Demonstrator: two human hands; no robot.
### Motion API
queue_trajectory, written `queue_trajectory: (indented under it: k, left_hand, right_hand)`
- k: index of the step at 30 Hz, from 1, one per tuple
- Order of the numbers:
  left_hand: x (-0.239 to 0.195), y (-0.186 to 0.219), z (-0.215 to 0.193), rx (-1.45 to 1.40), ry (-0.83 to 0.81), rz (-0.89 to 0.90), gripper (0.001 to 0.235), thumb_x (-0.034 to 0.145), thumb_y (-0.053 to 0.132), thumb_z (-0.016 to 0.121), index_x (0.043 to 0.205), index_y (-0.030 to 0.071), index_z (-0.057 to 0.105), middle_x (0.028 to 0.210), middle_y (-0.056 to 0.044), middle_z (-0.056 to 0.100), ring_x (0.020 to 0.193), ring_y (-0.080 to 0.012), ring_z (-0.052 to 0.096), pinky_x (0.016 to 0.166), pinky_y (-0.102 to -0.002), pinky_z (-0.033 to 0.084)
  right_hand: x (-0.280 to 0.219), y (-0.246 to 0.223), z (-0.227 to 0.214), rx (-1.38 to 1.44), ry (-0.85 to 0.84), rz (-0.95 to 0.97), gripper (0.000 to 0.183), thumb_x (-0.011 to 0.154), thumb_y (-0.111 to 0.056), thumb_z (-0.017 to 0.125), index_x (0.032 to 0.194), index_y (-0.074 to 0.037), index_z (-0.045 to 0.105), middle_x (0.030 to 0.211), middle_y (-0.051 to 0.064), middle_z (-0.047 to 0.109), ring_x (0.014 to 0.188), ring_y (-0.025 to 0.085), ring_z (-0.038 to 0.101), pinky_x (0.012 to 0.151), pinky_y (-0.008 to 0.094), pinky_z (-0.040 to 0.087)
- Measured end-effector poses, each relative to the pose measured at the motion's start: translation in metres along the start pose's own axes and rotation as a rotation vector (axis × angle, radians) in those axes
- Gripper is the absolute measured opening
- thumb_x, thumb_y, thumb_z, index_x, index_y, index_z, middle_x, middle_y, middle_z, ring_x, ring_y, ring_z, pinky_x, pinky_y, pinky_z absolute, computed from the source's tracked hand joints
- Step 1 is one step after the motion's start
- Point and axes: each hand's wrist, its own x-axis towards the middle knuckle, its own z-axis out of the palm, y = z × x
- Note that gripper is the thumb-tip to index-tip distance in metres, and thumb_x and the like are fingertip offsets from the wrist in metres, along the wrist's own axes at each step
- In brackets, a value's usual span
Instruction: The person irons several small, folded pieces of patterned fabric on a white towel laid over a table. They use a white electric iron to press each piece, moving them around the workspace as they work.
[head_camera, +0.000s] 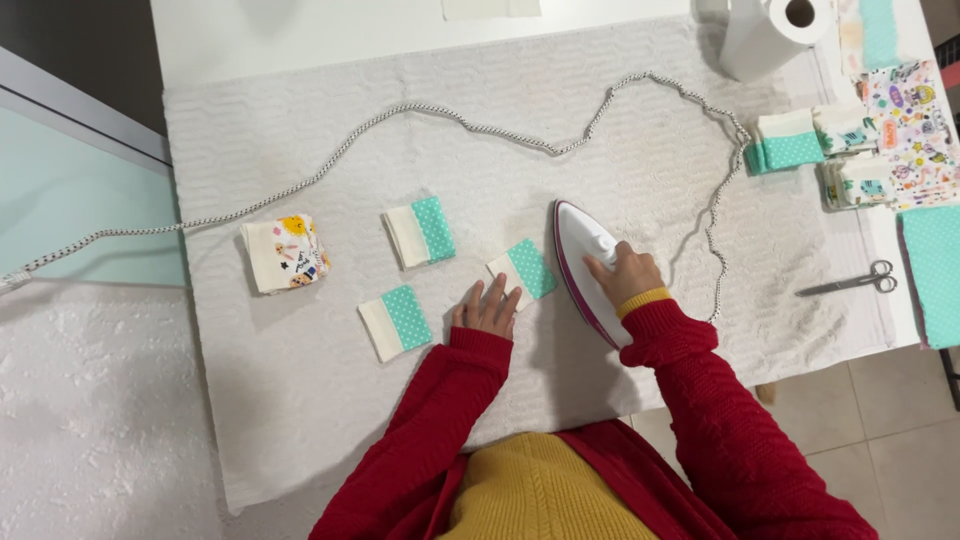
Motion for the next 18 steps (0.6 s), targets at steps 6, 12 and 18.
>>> queue_trajectory:
  k: [6, 12, 18]
  left_hand:
    - [-0.003, -0.004, -0.016, -0.315, 0.342, -0.037, 0.059, 0.082, 0.012, 0.069, 0.137, 0.005, 0.049, 0.151, -0.017, 0.045, 0.133, -0.0374, 0.05, 0.105, -0.054, 0.041]
    - [-0.005, -0.006, 0.019, -0.263, 0.532, -0.041, 0.043, 0.085, -0.003, 0.065, 0.124, 0.011, 0.054, 0.144, -0.014, 0.055, 0.131, -0.0349, 0.058, 0.107, -0.05, 0.045]
    - [-0.005, -0.01, 0.043, -0.342, 0.598, -0.041, 0.034, 0.083, -0.005, 0.057, 0.112, 0.012, 0.048, 0.132, -0.016, 0.056, 0.118, -0.0365, 0.06, 0.1, -0.054, 0.045]
  right_hand:
    - [0.002, -0.025, 0.05, -0.023, 0.018, -0.233, 0.059, 0.096, -0.052, 0.061, 0.109, 0.006, 0.062, 0.073, 0.022, 0.073, 0.054, 0.03, 0.072, 0.046, 0.041, 0.06]
    - [-0.006, -0.082, 0.034, -0.035, -0.012, -0.194, 0.059, 0.095, -0.05, 0.065, 0.106, 0.008, 0.062, 0.073, 0.026, 0.071, 0.061, 0.034, 0.073, 0.048, 0.043, 0.062]
    - [0.013, -0.066, 0.057, -0.053, 0.095, -0.326, 0.059, 0.093, -0.05, 0.066, 0.104, 0.008, 0.064, 0.071, 0.026, 0.071, 0.06, 0.036, 0.073, 0.048, 0.044, 0.06]
